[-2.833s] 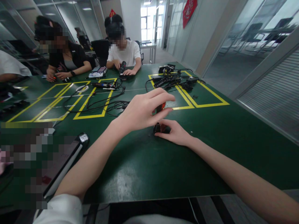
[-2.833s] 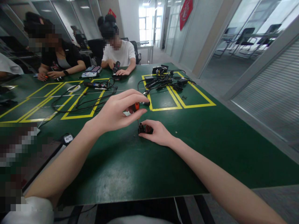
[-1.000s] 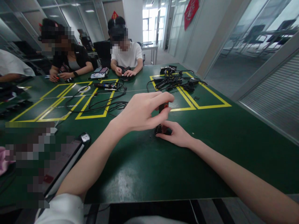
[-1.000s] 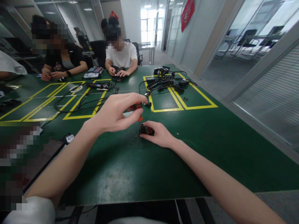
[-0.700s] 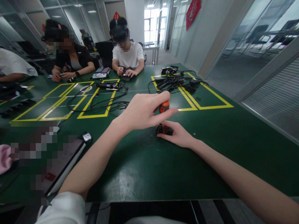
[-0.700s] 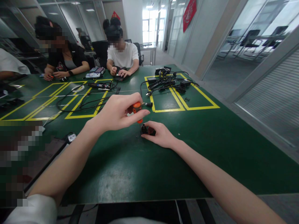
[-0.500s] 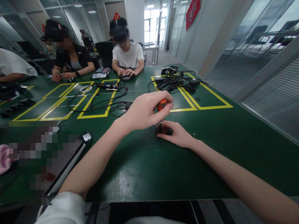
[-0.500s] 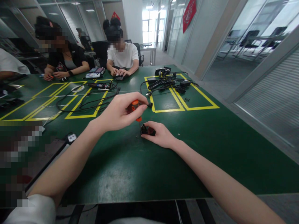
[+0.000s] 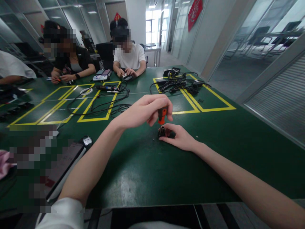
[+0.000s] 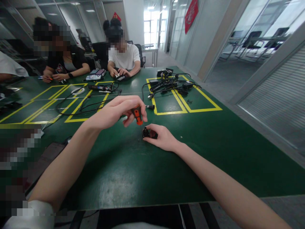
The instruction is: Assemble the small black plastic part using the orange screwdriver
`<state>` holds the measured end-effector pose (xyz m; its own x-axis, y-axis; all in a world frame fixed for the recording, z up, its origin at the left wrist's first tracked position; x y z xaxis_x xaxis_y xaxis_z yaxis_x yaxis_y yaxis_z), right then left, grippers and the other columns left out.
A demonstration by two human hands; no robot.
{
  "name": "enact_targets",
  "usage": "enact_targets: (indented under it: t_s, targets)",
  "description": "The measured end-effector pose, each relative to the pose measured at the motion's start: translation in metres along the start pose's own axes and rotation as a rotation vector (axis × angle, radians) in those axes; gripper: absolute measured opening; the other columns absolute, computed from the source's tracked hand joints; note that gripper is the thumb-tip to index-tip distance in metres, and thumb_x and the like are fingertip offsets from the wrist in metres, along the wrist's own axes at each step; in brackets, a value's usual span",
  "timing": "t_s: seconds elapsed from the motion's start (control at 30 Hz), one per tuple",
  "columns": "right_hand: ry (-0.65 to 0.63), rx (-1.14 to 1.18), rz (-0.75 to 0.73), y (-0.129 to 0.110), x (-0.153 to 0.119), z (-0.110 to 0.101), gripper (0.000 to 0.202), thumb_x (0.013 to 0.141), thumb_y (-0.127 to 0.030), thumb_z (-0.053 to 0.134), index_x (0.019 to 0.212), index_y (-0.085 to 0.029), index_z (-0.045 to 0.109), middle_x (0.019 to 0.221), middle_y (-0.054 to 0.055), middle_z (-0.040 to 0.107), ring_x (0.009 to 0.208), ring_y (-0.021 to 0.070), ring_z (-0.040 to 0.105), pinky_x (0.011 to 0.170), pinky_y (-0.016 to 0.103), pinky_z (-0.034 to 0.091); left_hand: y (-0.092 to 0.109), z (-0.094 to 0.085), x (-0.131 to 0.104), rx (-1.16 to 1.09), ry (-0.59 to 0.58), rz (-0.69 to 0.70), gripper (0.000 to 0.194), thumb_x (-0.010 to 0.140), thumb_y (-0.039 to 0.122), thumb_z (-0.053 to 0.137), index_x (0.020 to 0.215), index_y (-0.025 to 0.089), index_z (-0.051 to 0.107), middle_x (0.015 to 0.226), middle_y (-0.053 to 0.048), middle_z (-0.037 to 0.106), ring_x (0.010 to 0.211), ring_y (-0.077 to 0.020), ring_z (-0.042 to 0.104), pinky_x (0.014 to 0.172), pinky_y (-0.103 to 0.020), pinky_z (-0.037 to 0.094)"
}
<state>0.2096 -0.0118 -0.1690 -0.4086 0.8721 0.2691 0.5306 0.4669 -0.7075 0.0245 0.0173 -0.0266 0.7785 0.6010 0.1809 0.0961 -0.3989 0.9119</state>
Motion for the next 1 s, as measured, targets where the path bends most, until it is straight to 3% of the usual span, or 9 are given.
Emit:
enact_targets:
  t_s: [0.13, 0.27, 0.37, 0.5, 0.6, 0.8, 1.0]
  targets:
    - [0.004, 0.001, -0.006, -0.002, 0.0, 0.0, 0.027, 0.087, -0.041, 0.071, 0.104, -0.02, 0.065, 0.087, 0.003, 0.07, 0.073, 0.0179, 0.065, 0.07, 0.032, 0.054, -0.002, 0.002, 0.002, -0.104, 0.009, -0.028, 0.029, 0.099, 0.041, 0.054, 0.091, 0.014, 0.062, 0.09, -0.006, 0.073, 0.049, -0.0043, 0.052, 0.046, -0.018, 0.044]
    - [0.004, -0.008, -0.013, -0.002, 0.0, -0.001, 0.026, 0.087, -0.04, 0.07, 0.104, -0.02, 0.065, 0.086, 0.003, 0.07, 0.072, 0.0176, 0.064, 0.068, 0.032, 0.053, -0.006, 0.0, 0.005, -0.045, 0.12, 0.055, 0.022, 0.093, 0.037, 0.067, 0.094, 0.015, 0.06, 0.086, -0.003, 0.07, 0.049, -0.0031, 0.049, 0.046, -0.017, 0.039]
    - [0.001, -0.011, -0.01, -0.002, 0.0, -0.001, 0.027, 0.087, -0.04, 0.07, 0.104, -0.02, 0.065, 0.085, 0.003, 0.07, 0.072, 0.0179, 0.064, 0.069, 0.032, 0.053, -0.006, 0.0, 0.006, 0.181, 0.227, 0.191, 0.023, 0.095, 0.038, 0.065, 0.095, 0.015, 0.063, 0.084, -0.002, 0.068, 0.058, -0.0062, 0.055, 0.052, -0.019, 0.041]
    - [0.006, -0.012, -0.008, -0.002, 0.0, -0.001, 0.028, 0.087, -0.039, 0.071, 0.105, -0.019, 0.064, 0.085, 0.003, 0.069, 0.073, 0.0183, 0.065, 0.068, 0.033, 0.053, -0.001, 0.006, 0.002, 0.708, 0.337, 0.377, 0.033, 0.1, 0.041, 0.057, 0.081, 0.015, 0.064, 0.073, 0.0, 0.065, 0.065, -0.0103, 0.058, 0.059, -0.023, 0.038]
    - [0.012, -0.011, -0.007, -0.001, 0.0, 0.0, 0.024, 0.087, -0.037, 0.071, 0.102, -0.02, 0.064, 0.083, 0.002, 0.069, 0.071, 0.0177, 0.064, 0.066, 0.031, 0.051, 0.004, 0.013, -0.002, 0.979, 0.317, 0.401, 0.036, 0.103, 0.042, 0.049, 0.081, 0.017, 0.061, 0.07, 0.0, 0.064, 0.063, -0.0116, 0.057, 0.057, -0.024, 0.032]
    - [0.018, -0.026, -0.018, -0.001, 0.0, 0.0, 0.024, 0.086, -0.039, 0.072, 0.1, -0.02, 0.065, 0.081, 0.002, 0.068, 0.069, 0.0174, 0.062, 0.065, 0.031, 0.051, 0.009, 0.015, -0.006, 1.094, 0.29, 0.366, 0.018, 0.095, 0.023, 0.043, 0.09, 0.017, 0.06, 0.08, -0.003, 0.069, 0.067, -0.0145, 0.06, 0.057, -0.027, 0.032]
    - [0.016, -0.012, -0.011, 0.0, 0.0, 0.0, 0.022, 0.086, -0.037, 0.071, 0.099, -0.02, 0.064, 0.082, 0.002, 0.067, 0.071, 0.0176, 0.063, 0.067, 0.031, 0.051, 0.007, 0.013, -0.007, 1.126, 0.29, 0.373, 0.025, 0.1, 0.039, 0.047, 0.09, 0.019, 0.059, 0.065, 0.002, 0.064, 0.055, -0.0124, 0.056, 0.054, -0.025, 0.027]
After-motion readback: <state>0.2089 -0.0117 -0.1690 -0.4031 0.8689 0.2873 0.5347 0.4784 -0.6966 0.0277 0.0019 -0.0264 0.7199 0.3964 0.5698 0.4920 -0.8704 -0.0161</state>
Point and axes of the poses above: each hand's wrist, its own x-axis towards the middle knuckle, its own z-axis out of the palm, y = z × x, the point moved 2 cm from there along x, towards the middle knuckle
